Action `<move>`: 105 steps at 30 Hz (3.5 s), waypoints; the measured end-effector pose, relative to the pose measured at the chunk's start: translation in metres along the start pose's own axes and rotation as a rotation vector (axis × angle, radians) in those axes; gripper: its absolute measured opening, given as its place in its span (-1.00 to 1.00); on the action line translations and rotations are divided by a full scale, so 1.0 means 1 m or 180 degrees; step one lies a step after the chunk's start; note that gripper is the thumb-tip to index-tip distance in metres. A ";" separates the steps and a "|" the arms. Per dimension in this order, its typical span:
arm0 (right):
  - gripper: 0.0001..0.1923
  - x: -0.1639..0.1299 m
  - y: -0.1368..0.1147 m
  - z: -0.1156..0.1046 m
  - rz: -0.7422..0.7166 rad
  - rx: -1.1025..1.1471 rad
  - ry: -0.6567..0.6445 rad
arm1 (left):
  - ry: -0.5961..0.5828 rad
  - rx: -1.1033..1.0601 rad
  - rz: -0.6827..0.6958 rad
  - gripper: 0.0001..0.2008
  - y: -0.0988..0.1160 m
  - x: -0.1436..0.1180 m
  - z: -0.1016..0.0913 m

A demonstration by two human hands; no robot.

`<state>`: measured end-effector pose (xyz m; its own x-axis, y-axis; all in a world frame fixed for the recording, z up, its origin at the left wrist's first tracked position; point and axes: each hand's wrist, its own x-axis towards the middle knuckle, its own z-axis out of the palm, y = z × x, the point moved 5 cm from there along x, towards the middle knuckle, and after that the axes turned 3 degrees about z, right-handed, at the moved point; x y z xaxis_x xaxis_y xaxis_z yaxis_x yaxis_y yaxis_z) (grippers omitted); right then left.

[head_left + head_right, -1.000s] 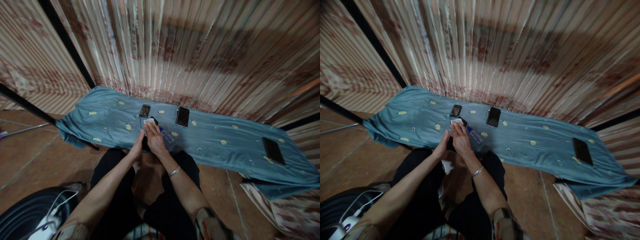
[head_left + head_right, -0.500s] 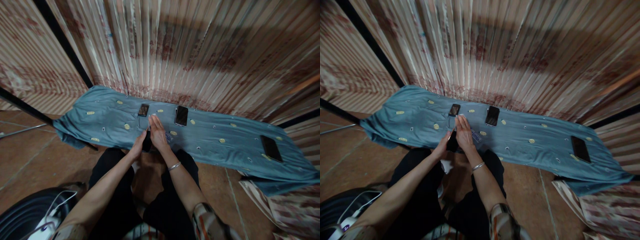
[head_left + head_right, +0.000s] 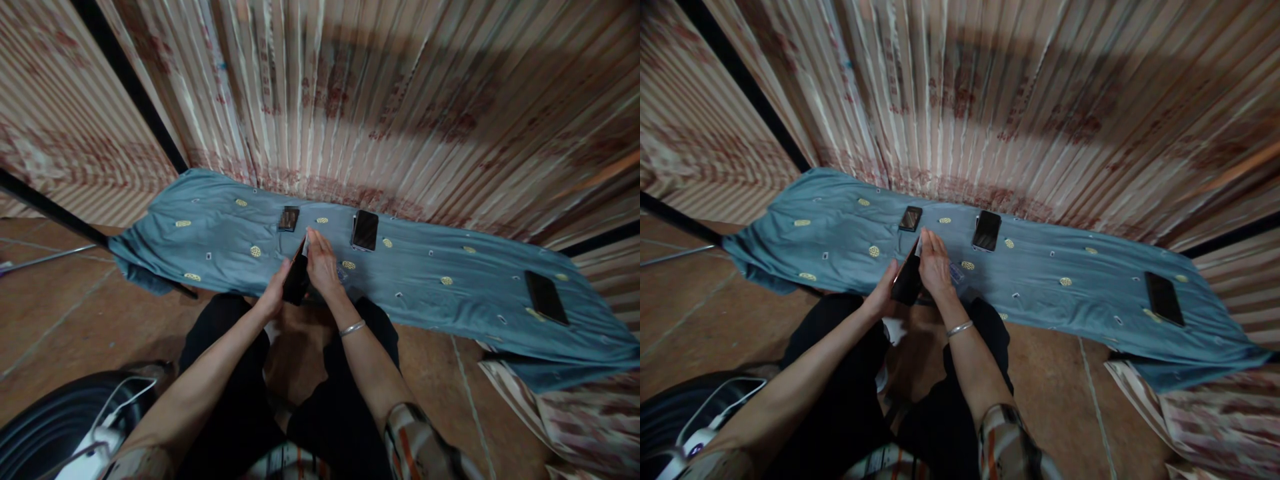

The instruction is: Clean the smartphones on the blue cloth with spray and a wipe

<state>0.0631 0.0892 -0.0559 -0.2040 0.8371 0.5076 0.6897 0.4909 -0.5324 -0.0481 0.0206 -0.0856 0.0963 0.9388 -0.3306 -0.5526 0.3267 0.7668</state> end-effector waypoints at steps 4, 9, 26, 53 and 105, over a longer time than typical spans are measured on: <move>-0.46 -0.001 0.006 0.001 0.0076 -0.0028 -0.0058 | 0.0054 0.0035 -0.0002 -0.43 0.008 -0.004 0.003; -0.48 -0.001 0.017 0.003 0.0373 0.0100 -0.0021 | 0.0094 -0.0097 0.0033 -0.40 0.013 -0.004 0.002; -0.56 -0.013 0.008 0.007 0.0897 0.0628 -0.0102 | 0.0160 -0.0348 0.0094 -0.38 0.025 -0.001 0.001; -0.58 -0.026 -0.011 0.009 0.0623 0.0564 -0.0335 | 0.0156 -0.0511 0.0146 -0.37 0.031 0.004 -0.005; -0.64 -0.047 -0.036 -0.002 -0.0189 0.0414 -0.0913 | 0.0556 -0.0827 0.0479 -0.26 0.053 0.011 -0.014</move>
<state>0.0494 0.0318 -0.0595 -0.4415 0.8309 0.3385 0.5799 0.5522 -0.5990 -0.0880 0.0467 -0.0566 -0.1331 0.9342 -0.3311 -0.7442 0.1264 0.6559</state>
